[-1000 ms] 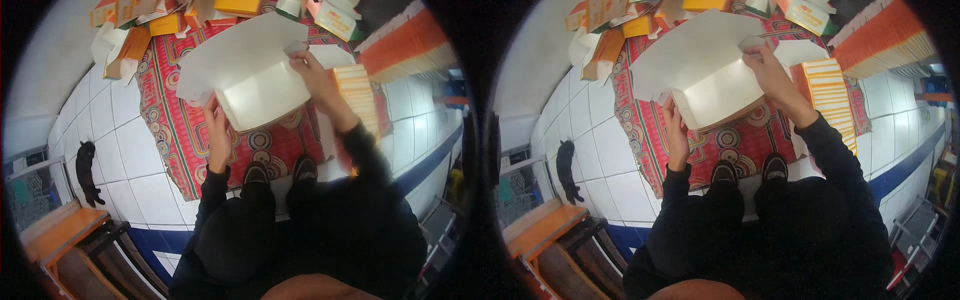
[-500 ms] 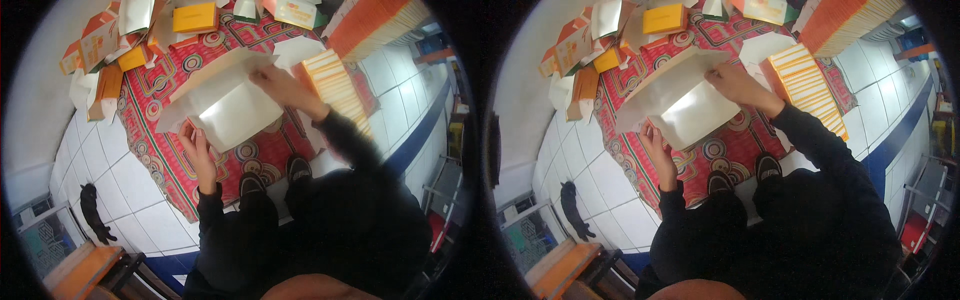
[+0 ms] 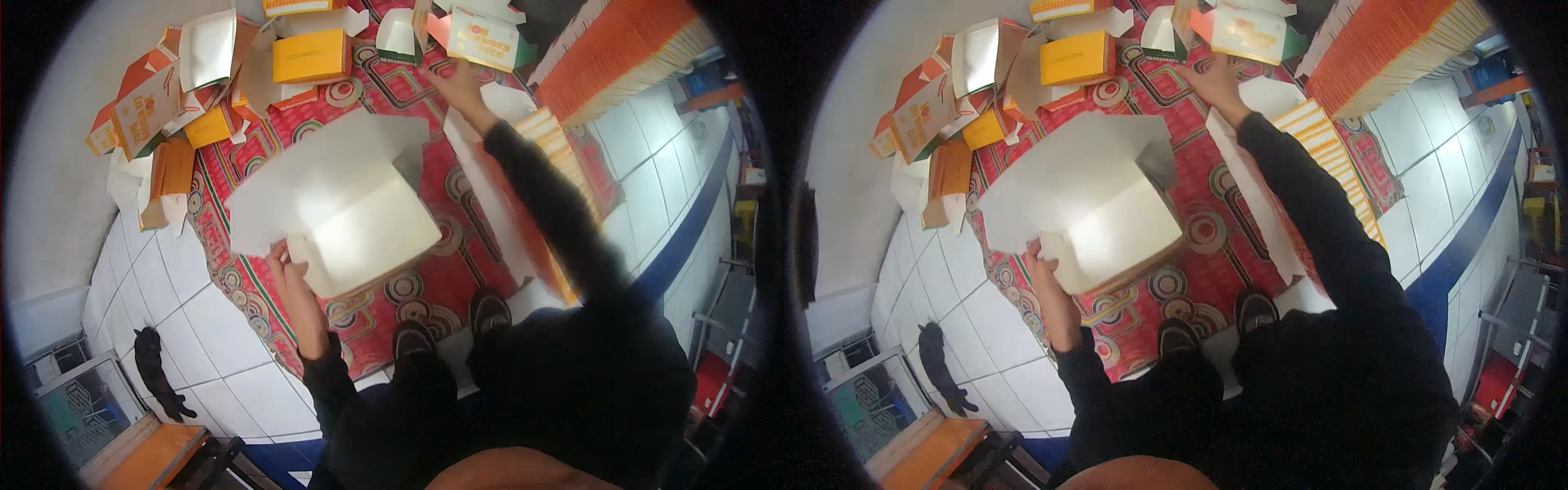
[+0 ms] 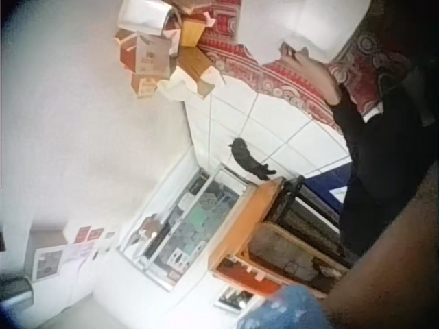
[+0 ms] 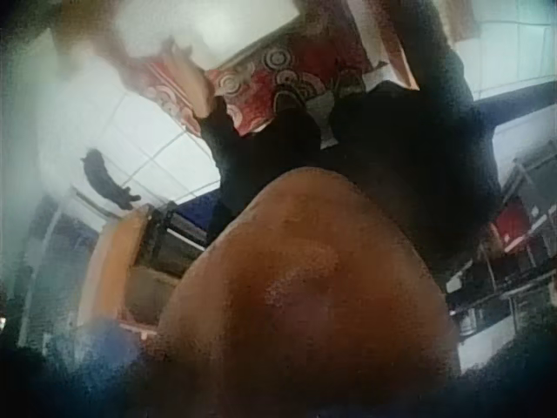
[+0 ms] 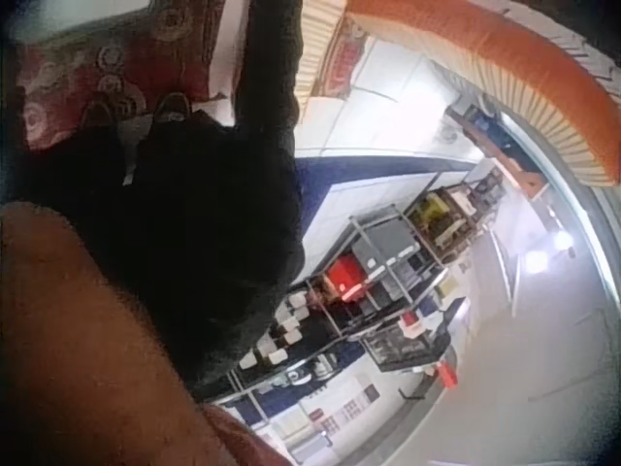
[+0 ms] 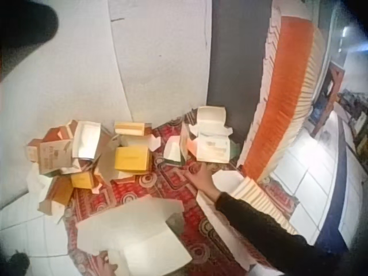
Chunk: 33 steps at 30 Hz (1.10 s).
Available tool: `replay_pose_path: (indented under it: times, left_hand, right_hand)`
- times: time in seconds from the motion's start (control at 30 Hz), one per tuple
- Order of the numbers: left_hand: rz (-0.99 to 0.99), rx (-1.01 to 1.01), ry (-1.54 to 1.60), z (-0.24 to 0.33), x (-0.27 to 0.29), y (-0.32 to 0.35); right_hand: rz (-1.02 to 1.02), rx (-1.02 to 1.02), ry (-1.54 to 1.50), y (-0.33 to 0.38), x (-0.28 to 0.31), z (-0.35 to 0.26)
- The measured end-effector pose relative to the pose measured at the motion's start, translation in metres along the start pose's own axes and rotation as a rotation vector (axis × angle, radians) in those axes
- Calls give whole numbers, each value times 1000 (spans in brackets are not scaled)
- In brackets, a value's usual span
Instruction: The person sits on a patterned mat and repeatedly assembles small, flat-packed cardboard boxes. They fold the flaps to form the box shape and stack the completed units into a growing pile. A black cat is visible lying on the tiled floor nearby.
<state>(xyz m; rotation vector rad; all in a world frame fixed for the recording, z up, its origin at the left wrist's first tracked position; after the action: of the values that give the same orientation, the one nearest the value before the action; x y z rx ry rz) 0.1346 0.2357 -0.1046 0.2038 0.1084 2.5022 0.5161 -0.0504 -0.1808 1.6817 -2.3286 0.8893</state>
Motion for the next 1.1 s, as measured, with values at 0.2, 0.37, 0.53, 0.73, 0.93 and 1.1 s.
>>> replay_pose_path:
  times: [0.2, 0.37, 0.53, 0.73, 0.93, 1.1]
  left_hand:
    - [46, -6, -89, -16, 22, -6]
    - [148, 113, 22, -12, 63, -3]
    - [92, 154, 96, -2, 64, -16]
    - [160, 216, 193, -7, 65, -16]
    - [102, -107, -160, -22, 75, -19]
    - [144, 178, 226, -2, 52, -2]
  right_hand:
    - [176, 115, 255, -58, -67, 9]
    - [-122, 199, 401, -33, -35, -33]
    - [-301, 214, 234, -40, 40, -16]
    - [-39, 227, 650, -3, 57, -19]
    - [211, 322, 653, 29, 95, -38]
    - [-247, 116, 700, 54, 48, 11]
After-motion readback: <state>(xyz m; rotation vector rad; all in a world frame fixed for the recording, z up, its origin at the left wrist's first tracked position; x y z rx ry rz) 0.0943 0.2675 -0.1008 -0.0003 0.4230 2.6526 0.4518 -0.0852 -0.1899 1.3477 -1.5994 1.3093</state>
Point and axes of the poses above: each hand's wrist, its own y-axis away from the middle knuckle, its own x-axis out of the back of the hand, z = x × y, the point moved 6 cm from there along -y, towards the middle knuckle, and after that the axes turned 14 degrees about z, right-handed, at the moved point
